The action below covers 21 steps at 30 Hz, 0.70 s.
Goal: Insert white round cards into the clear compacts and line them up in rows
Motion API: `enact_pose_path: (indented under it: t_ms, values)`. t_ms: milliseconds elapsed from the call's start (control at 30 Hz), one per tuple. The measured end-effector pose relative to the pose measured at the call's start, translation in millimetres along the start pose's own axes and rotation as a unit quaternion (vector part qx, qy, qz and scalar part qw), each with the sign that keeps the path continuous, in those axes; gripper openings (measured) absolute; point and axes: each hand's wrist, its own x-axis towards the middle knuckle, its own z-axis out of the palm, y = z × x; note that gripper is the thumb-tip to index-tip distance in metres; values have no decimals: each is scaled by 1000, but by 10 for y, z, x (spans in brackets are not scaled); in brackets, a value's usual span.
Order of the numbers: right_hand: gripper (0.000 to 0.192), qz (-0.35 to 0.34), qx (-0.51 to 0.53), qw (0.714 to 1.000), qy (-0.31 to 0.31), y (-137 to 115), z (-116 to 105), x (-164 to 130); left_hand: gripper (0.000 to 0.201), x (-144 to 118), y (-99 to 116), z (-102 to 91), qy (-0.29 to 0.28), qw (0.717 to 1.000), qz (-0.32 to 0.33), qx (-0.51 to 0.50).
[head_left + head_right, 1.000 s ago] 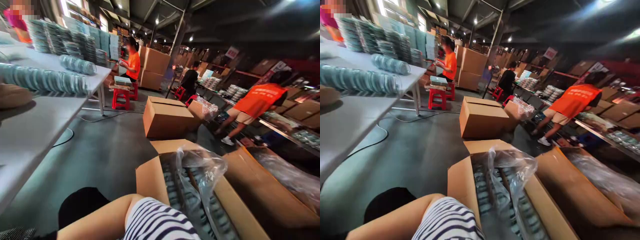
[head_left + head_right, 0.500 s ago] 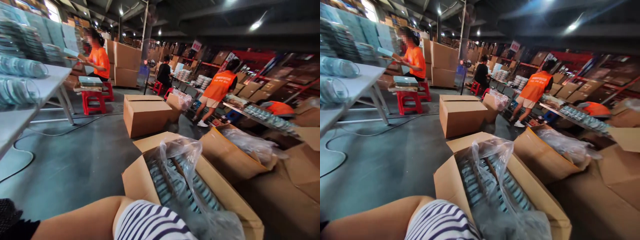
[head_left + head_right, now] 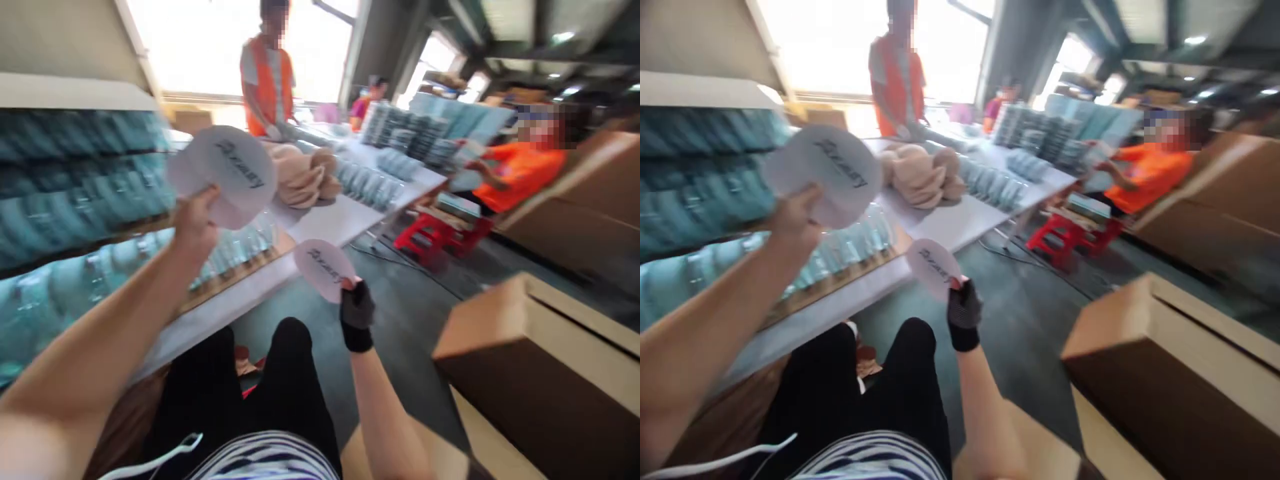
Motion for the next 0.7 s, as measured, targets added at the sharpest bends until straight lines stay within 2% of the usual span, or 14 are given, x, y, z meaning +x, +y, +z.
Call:
enact_pose_path:
  t_ms: [33, 100, 233, 300, 367, 433, 500, 600, 700]
  values:
    - [42, -17, 25, 1000, 5, -108, 120, 91, 25, 122, 95, -88, 13, 1000, 16, 1]
    - [50, -58, 53, 997, 24, -256, 232, 244, 23, 323, 108, -98, 20, 1000, -1, -7]
    - [50, -152, 33, 987, 27, -427, 292, 472, 17, 610, -214, 105, 34, 995, -83, -38]
    - [49, -177, 12, 984, 21, -512, 366, 546, 17, 699, -350, 111, 52, 992, -109, -46]
    - [49, -201, -19, 979, 7, -620, 478, 604, 14, 755, -419, 39, 65, 988, -127, -56]
    - [47, -219, -57, 974, -27, -766, 613, 671, 12, 777, -436, -53, 65, 986, -135, -70]
    - [45, -219, -112, 965, -86, -953, 760, 765, 11, 773, -428, -119, 58, 985, -140, -84]
    - [41, -219, -180, 945, -161, -1241, 952, 938, 11, 749, -418, -148, 56, 983, -147, -97]
    - [38, -247, -206, 929, -185, -1393, 1014, 1070, 11, 730, -418, -140, 59, 982, -149, -104]
